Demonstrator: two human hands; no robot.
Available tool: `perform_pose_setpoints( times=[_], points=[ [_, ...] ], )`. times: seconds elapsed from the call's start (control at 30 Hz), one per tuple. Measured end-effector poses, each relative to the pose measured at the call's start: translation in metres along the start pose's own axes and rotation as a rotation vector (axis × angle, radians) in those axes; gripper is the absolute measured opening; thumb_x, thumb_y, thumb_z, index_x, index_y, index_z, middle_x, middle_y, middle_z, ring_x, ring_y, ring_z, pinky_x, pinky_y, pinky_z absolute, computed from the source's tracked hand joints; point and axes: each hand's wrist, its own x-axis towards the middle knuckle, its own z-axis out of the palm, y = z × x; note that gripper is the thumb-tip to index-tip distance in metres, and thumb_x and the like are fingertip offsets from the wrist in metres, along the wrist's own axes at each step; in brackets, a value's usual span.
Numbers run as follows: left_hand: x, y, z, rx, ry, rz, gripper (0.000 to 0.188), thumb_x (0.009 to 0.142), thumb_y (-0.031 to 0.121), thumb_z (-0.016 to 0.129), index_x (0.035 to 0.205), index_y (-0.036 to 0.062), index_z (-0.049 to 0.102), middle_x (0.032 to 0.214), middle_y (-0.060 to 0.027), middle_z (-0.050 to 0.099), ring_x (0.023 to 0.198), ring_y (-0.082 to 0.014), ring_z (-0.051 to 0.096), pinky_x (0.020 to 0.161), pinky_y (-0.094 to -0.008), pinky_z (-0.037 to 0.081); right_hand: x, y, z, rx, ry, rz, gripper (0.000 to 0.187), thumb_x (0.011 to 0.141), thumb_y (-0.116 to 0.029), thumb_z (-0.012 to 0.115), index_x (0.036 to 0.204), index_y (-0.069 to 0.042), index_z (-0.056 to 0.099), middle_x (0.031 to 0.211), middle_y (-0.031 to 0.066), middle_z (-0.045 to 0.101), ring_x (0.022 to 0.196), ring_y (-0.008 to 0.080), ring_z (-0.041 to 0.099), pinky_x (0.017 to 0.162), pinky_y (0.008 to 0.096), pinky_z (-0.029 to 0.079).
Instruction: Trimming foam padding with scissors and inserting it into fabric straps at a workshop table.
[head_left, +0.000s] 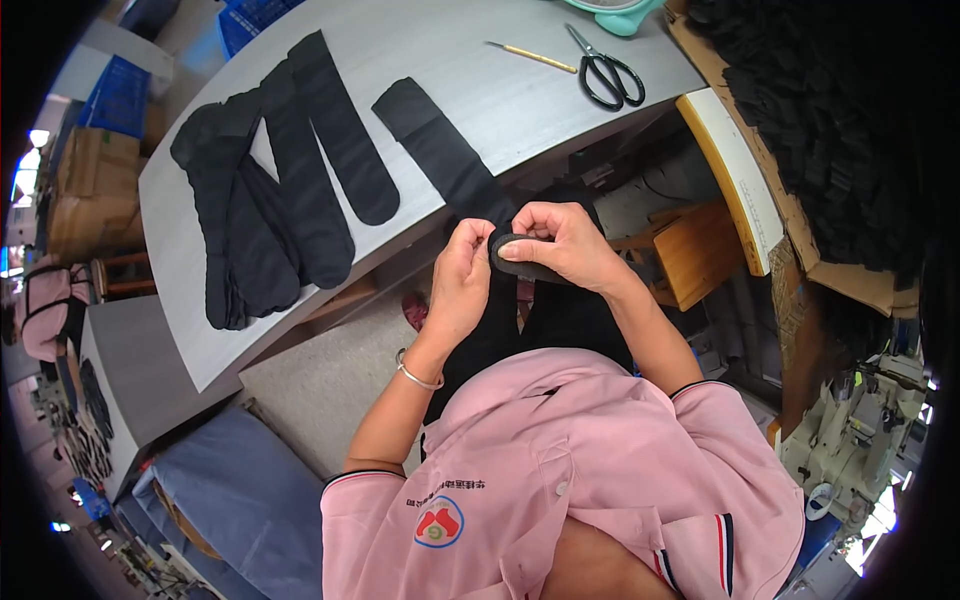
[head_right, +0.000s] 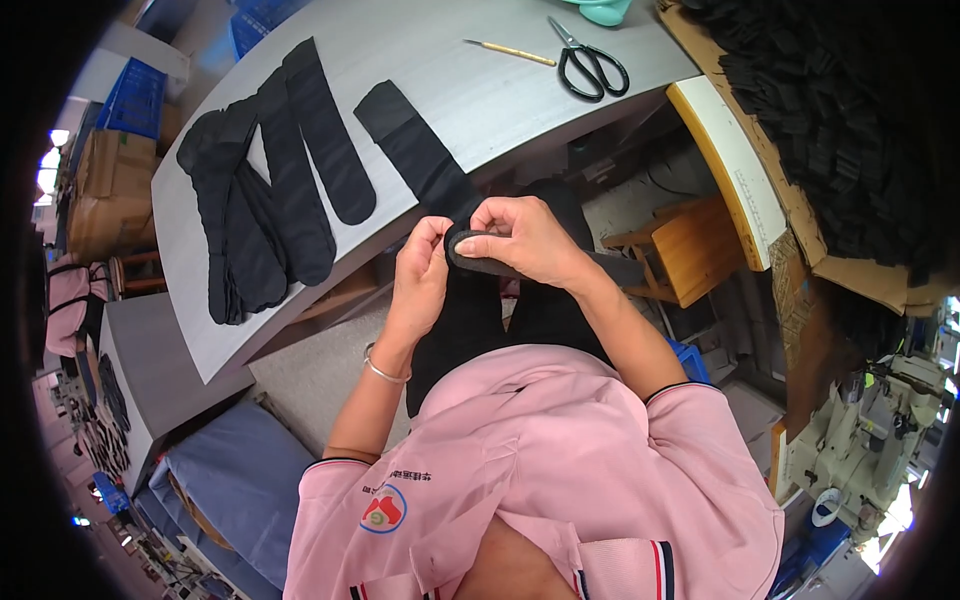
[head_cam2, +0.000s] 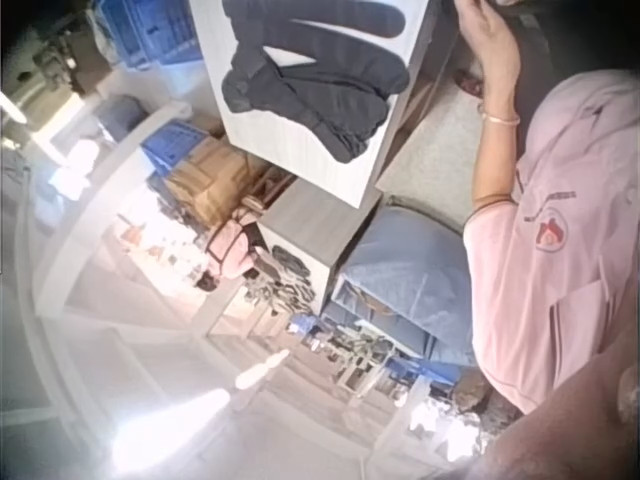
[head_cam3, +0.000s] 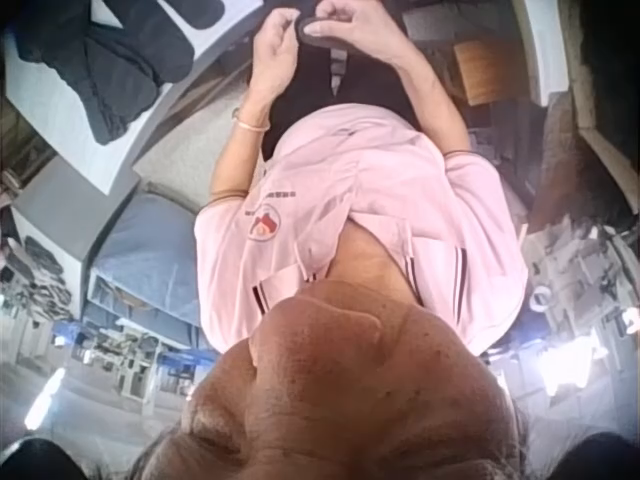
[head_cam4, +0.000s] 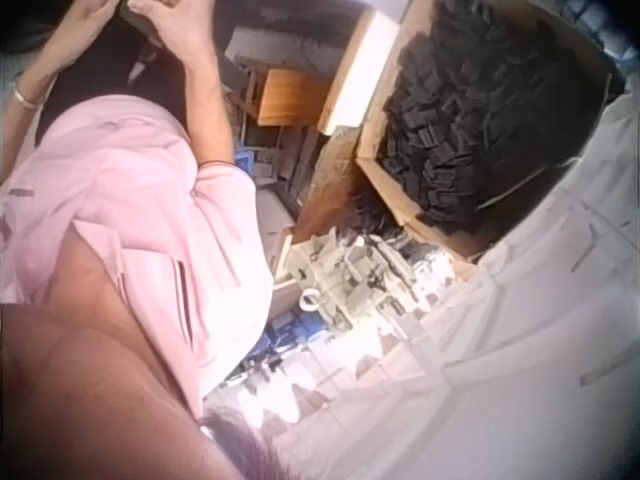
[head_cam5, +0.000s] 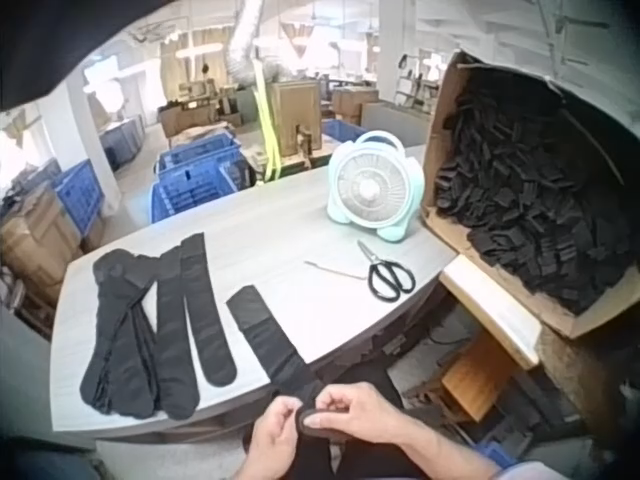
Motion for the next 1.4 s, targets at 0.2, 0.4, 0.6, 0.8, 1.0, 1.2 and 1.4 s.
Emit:
perform_pose_setpoints(
  times=[0.2, 0.4, 0.6, 0.8, 1.0, 1.2, 1.4],
  points=[
    [0.000, 0.014, 0.005, 0.341, 0.132, 0.158, 0.009, 0.100, 0.009, 0.054, 0.100, 0.0002, 0.051, 0.089, -0.0144, 0.058, 0.077, -0.0267, 0.056, 0.071, -0.0362, 0.047, 0.003, 0.017, 0.006, -0.004, 0.056, 0.003, 0.017, 0.084, -0.009, 0.075, 0.081, -0.003, 0.059, 0.068, -0.0062, 0.056, 0.063, 0.0000, 0.048, 0.054, 0.0190, 0.037],
    [-0.004, -0.018, 0.014, 0.476, 0.258, 0.338, 0.012, 0.100, 0.011, 0.055, 0.100, -0.0008, 0.053, 0.087, -0.0116, 0.057, 0.077, -0.0174, 0.055, 0.070, -0.0315, 0.047, -0.002, 0.031, 0.019, -0.255, 0.216, -0.065, 0.018, 0.081, -0.007, 0.074, 0.079, -0.004, 0.056, 0.068, -0.0065, 0.054, 0.061, -0.0008, 0.045, 0.053, 0.0191, 0.035],
    [-0.002, -0.014, -0.014, -0.138, -0.096, -0.108, 0.010, 0.097, 0.012, 0.063, 0.100, 0.0027, 0.061, 0.090, 0.0006, 0.061, 0.080, -0.0077, 0.056, 0.074, -0.0228, 0.046, -0.006, 0.033, 0.001, -0.077, 0.047, -0.016, 0.017, 0.082, -0.002, 0.073, 0.080, -0.003, 0.056, 0.072, -0.0064, 0.054, 0.064, -0.0009, 0.047, 0.054, 0.0186, 0.036],
    [0.010, -0.005, -0.027, -0.226, -0.356, -0.273, 0.005, 0.095, 0.009, 0.065, 0.095, 0.0058, 0.061, 0.088, 0.0048, 0.058, 0.077, -0.0043, 0.052, 0.071, -0.0202, 0.044, -0.006, 0.045, 0.001, 0.100, -0.056, -0.023, 0.017, 0.083, 0.003, 0.072, 0.082, -0.003, 0.056, 0.080, -0.0059, 0.054, 0.068, -0.0014, 0.048, 0.056, 0.0175, 0.038],
    [-0.003, -0.012, -0.001, 0.322, -0.069, 0.070, 0.009, 0.095, 0.008, 0.062, 0.094, 0.0013, 0.056, 0.079, -0.0030, 0.056, 0.071, -0.0109, 0.051, 0.065, -0.0272, 0.044, -0.010, 0.053, 0.011, -0.100, 0.135, -0.036, 0.020, 0.079, -0.004, 0.074, 0.078, -0.001, 0.054, 0.073, 0.0007, 0.059, 0.063, 0.0022, 0.050, 0.054, 0.0234, 0.041],
    [-0.013, -0.016, 0.017, 0.428, 0.129, 0.216, 0.009, 0.095, 0.006, 0.060, 0.096, -0.0008, 0.055, 0.082, -0.0110, 0.057, 0.070, -0.0223, 0.054, 0.067, -0.0331, 0.046, -0.013, 0.055, 0.031, -0.310, 0.403, -0.238, 0.017, 0.074, 0.000, 0.069, 0.078, 0.000, 0.052, 0.071, 0.0076, 0.057, 0.056, 0.0115, 0.048, 0.052, 0.0281, 0.040],
    [-0.013, -0.013, 0.032, 0.321, 0.192, 0.171, 0.010, 0.093, 0.007, 0.061, 0.095, 0.0000, 0.055, 0.087, -0.0155, 0.057, 0.081, -0.0323, 0.057, 0.073, -0.0419, 0.047, -0.013, 0.048, 0.028, -0.331, 0.445, -0.160, 0.016, 0.075, 0.003, 0.066, 0.082, 0.001, 0.052, 0.072, 0.0096, 0.055, 0.060, 0.0167, 0.051, 0.057, 0.0299, 0.043]
  ],
)
